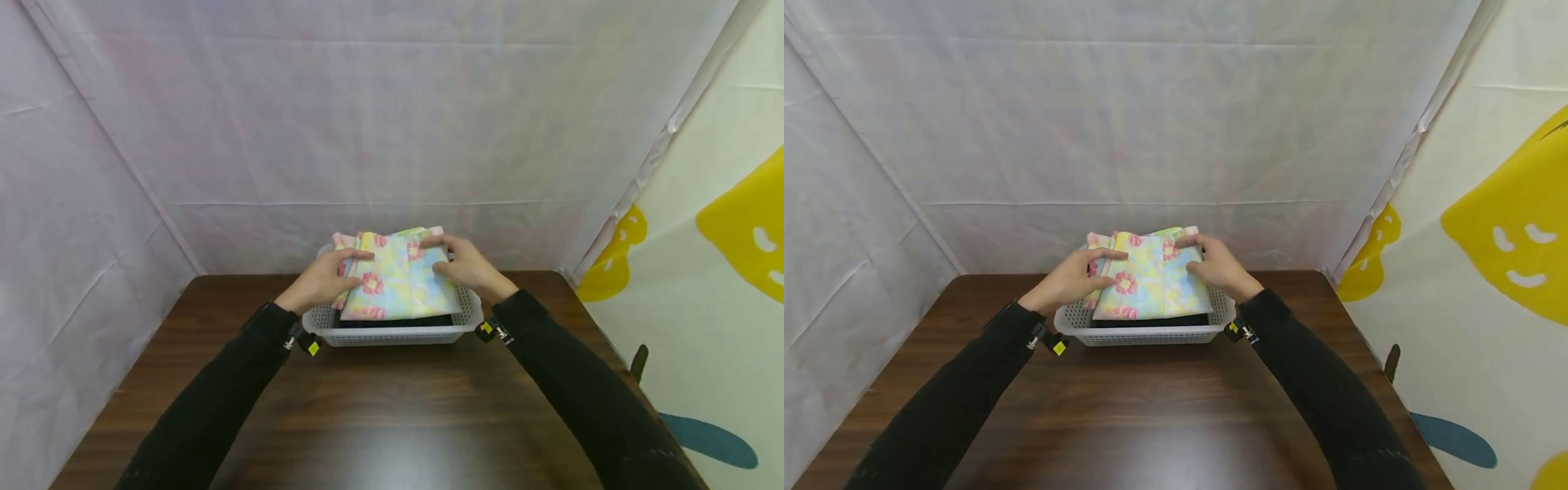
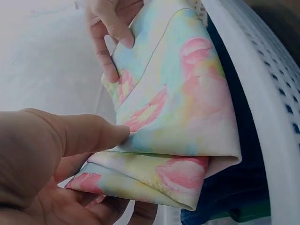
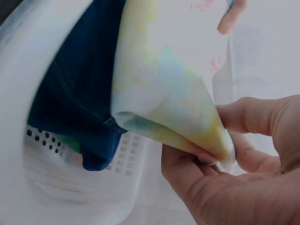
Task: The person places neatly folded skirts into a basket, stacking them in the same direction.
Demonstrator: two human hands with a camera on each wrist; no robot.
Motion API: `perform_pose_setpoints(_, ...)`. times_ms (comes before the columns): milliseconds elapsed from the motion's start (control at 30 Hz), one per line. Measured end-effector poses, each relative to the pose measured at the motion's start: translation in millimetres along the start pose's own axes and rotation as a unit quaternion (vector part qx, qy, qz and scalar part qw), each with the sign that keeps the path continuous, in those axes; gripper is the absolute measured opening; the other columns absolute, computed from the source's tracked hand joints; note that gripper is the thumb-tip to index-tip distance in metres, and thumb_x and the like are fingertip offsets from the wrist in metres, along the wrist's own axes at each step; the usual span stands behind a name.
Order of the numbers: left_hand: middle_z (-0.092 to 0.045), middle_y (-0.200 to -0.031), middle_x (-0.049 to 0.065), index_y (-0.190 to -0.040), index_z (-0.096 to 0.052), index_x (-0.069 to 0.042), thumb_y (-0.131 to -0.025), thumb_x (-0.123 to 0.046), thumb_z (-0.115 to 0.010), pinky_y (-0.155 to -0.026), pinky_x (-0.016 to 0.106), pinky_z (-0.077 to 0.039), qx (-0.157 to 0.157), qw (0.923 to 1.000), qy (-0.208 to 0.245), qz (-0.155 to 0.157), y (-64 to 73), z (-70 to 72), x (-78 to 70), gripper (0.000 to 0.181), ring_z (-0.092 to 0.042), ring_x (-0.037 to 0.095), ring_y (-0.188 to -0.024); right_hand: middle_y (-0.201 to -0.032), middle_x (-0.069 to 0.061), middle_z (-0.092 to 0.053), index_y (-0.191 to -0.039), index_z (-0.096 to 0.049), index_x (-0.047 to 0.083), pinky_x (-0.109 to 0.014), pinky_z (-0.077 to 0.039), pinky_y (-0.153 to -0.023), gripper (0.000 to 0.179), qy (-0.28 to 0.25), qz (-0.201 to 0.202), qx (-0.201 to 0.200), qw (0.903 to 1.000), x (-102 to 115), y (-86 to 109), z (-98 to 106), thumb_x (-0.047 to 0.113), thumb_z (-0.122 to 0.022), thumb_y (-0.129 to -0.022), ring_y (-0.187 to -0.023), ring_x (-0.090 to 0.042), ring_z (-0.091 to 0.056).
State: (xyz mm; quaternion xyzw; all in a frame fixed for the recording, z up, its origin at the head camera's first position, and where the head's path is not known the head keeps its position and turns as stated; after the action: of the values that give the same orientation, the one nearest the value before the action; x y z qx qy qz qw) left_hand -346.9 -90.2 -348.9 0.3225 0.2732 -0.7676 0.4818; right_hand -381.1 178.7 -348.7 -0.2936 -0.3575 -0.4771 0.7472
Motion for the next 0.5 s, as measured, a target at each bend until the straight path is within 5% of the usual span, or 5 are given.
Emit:
perform_pose_setpoints(167,-0.053,-0.09,0.009,-0.144,-0.053,-0.028,-0.099,-0.009,-0.065,-0.043,0.029,-0.035,0.027,0.9993,0.016,0.019,-11.5,-5.7,11.0,0.051,-0.027,0.017,-0.042,-0.151,-0.009,-0.036,-0.142,-0.054,0.021,-0.039,-0.049,-0.076,0.045,0.012,-0.018,0.018,0.9996,-11,-15.6,-6,0.007,-0.06,-0.1,-0.111,-0.032,-0.052)
perform_pose_setpoints(267,-0.032,-0.067,0.001,-0.145,-0.054,-0.025,-0.098,-0.007,-0.065,-0.045,0.028,-0.032,0.047,0.9986,0.003,0.024,-17.4,-9.6,17.4,0.051,-0.024,0.015,-0.044,-0.158,-0.01,-0.029,-0.143,-0.053,0.016,-0.038,-0.045,-0.074,0.048,0.009,-0.027,0.038,0.9989,-17,-20.4,-11,0.003,-0.062,-0.098,-0.121,-0.034,-0.046)
perform_pose_setpoints(367,-0.037,-0.061,-0.001,-0.145,-0.054,-0.019,-0.097,-0.005,-0.064,-0.047,0.028,-0.029,0.07,0.997,-0.012,0.03,-19.5,-13.6,24.2,0.051,-0.021,0.015,-0.045,-0.159,-0.012,-0.028,-0.145,-0.051,0.011,-0.038,-0.039,-0.07,0.053,0.018,-0.033,0.072,0.9967,-21,-21.1,-19,0.001,-0.067,-0.095,-0.125,-0.04,-0.042)
perform_pose_setpoints(433,-0.06,-0.078,0.003,-0.145,-0.053,-0.013,-0.097,-0.004,-0.062,-0.049,0.029,-0.028,0.089,0.9951,-0.021,0.036,-18.4,-17.0,28.4,0.05,-0.022,0.015,-0.047,-0.16,-0.014,-0.027,-0.146,-0.05,0.009,-0.038,-0.038,-0.068,0.057,0.047,-0.036,0.095,0.9937,-22,-18.9,-23,0.002,-0.071,-0.093,-0.129,-0.04,-0.039)
perform_pose_setpoints(500,-0.067,-0.108,0.011,-0.145,-0.052,-0.009,-0.096,-0.003,-0.06,-0.05,0.03,-0.028,0.105,0.9928,-0.031,0.05,-16.1,-19.9,33.0,0.05,-0.022,0.015,-0.048,-0.16,-0.017,-0.026,-0.147,-0.048,0.007,-0.037,-0.039,-0.069,0.062,0.081,-0.04,0.118,0.9888,-23,-15.8,-28,0.004,-0.073,-0.091,-0.126,-0.041,-0.04)
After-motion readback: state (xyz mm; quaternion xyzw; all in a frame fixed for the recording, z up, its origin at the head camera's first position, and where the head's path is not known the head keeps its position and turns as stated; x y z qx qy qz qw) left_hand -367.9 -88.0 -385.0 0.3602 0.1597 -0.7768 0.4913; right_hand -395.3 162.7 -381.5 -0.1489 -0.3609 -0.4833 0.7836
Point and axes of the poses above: each hand's wrist, its own y-axis away from the middle knuckle, its own z-axis out of the back of the hand, x = y × z, the point moved 7 cm from there along -y, towards the middle knuckle
